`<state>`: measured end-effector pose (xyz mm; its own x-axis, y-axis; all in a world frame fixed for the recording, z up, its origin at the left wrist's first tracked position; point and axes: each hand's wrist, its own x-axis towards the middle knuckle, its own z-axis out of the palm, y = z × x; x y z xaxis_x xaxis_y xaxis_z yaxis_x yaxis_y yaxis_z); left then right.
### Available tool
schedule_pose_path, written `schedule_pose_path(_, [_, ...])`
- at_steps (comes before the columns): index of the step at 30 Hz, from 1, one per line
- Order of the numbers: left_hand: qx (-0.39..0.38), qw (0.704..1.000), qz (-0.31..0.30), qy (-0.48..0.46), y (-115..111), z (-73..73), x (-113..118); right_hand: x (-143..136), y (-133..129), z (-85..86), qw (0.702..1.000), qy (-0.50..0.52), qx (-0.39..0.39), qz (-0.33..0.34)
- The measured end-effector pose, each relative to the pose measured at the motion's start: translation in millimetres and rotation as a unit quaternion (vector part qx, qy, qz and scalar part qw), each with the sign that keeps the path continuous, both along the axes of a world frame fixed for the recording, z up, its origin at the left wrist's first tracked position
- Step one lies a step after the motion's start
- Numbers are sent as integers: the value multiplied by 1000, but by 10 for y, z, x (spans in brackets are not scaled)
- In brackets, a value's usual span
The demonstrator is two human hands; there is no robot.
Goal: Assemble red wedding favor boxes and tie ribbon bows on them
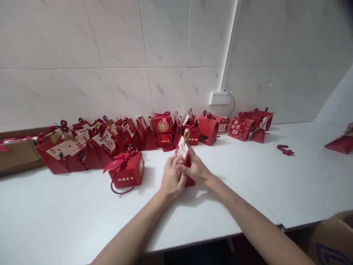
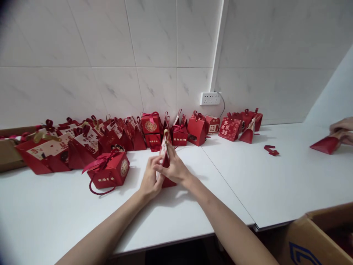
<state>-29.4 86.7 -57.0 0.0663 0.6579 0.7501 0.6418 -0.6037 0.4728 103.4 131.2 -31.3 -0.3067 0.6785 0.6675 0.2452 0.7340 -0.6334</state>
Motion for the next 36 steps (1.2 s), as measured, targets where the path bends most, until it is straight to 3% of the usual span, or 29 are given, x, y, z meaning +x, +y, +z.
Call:
schedule_pose_path(3, [-7,998,-43,37,-9,-14,-9,62,61,12,991,63,-112,27])
schedule_pose_path(8, [-32,986,76,-142,120,98,-150,169,203,42,940,247,-235,26])
schedule_pose_path(10, [-110,964,11,-243,159,143,-202,163,204,45,918,270,-285,55])
schedule_pose_path(13, [-218,904,-140,-341,157,175,-207,126,158,57,908,258,-319,87])
schedule_pose_path(17, [-268,870,-179,-374,106,183,-139,110,111,82,918,228,-310,92])
schedule_pose_path(27, [-262,884,-181,-343,119,163,-188,147,104,22,918,216,-285,168])
schedule_pose_path(36, [-264,896,-161,-318,100,191,-184,131,109,18,914,225,-299,154])
